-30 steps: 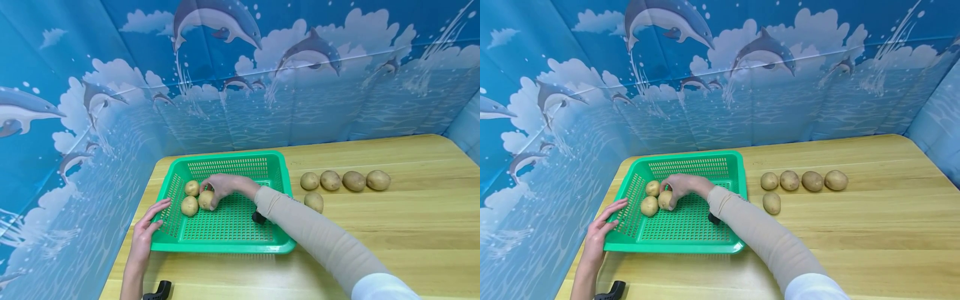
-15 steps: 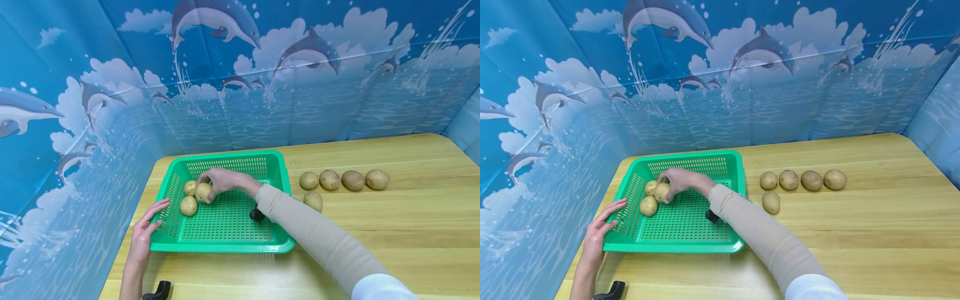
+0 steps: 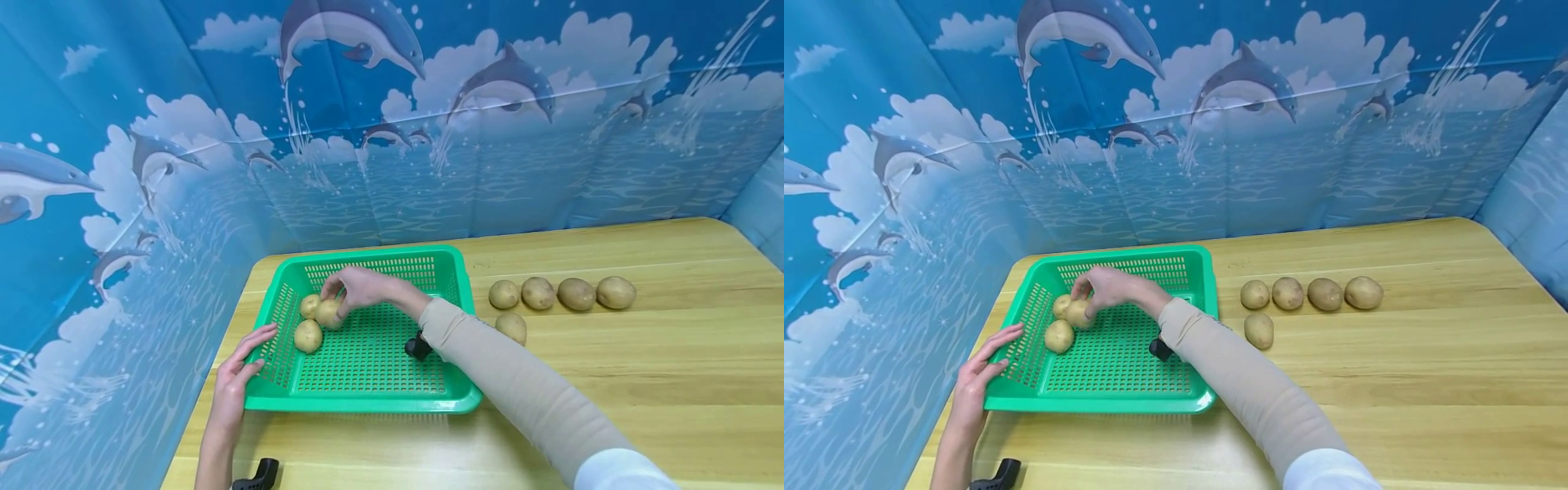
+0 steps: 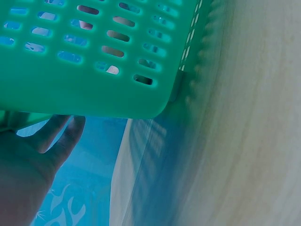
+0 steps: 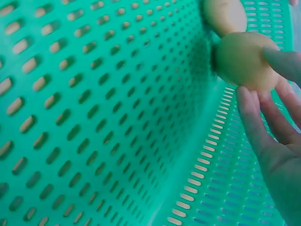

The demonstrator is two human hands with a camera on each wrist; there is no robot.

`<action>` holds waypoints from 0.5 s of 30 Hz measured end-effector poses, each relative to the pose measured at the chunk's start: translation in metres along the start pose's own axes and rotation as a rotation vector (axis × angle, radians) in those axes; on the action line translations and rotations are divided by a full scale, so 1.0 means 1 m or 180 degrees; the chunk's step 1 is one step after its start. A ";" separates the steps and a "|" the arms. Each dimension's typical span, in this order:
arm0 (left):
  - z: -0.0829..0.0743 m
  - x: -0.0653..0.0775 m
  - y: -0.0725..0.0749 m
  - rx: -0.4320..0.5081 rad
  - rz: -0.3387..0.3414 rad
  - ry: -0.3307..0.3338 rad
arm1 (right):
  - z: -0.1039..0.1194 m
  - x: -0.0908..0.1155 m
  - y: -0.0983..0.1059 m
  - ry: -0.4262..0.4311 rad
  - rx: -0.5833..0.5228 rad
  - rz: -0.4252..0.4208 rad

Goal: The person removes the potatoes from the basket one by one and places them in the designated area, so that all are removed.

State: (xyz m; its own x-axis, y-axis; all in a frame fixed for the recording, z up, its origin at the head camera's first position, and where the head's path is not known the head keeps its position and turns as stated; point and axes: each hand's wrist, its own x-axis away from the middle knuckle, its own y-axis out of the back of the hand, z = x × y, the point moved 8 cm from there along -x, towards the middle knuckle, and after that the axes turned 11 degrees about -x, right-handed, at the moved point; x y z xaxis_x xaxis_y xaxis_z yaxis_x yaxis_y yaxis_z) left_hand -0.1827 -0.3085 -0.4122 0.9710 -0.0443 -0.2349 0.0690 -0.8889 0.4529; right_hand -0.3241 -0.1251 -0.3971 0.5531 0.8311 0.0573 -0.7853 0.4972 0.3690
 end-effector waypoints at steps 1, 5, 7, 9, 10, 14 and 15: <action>0.000 0.000 0.000 0.0003 -0.0002 0.0002 | 0.000 0.000 0.000 -0.0008 -0.0058 0.0001; 0.000 0.000 0.000 0.0011 0.0007 0.0019 | -0.005 0.000 -0.005 -0.0091 -0.0076 0.0083; 0.000 0.000 0.000 0.0007 0.0001 0.0040 | -0.007 0.000 -0.007 -0.0110 0.0100 0.0151; 0.000 0.000 0.000 0.0003 0.0001 0.0052 | -0.009 0.000 -0.011 -0.0137 0.0247 0.0237; 0.001 0.000 0.000 0.0001 -0.0002 0.0056 | -0.010 0.000 -0.013 -0.0147 0.0250 0.0296; 0.000 0.000 0.000 0.0005 -0.0009 0.0057 | -0.008 0.002 -0.025 -0.0140 0.0076 0.0591; 0.000 0.000 0.000 0.0007 -0.0008 0.0055 | -0.007 0.002 -0.028 -0.0124 0.0021 0.0672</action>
State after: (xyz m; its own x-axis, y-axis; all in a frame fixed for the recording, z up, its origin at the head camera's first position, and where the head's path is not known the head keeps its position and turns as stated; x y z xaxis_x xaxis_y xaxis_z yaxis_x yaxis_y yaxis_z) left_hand -0.1825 -0.3083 -0.4126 0.9746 -0.0341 -0.2211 0.0710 -0.8900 0.4504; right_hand -0.3031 -0.1356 -0.4140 0.3871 0.9063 0.1698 -0.8830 0.3114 0.3512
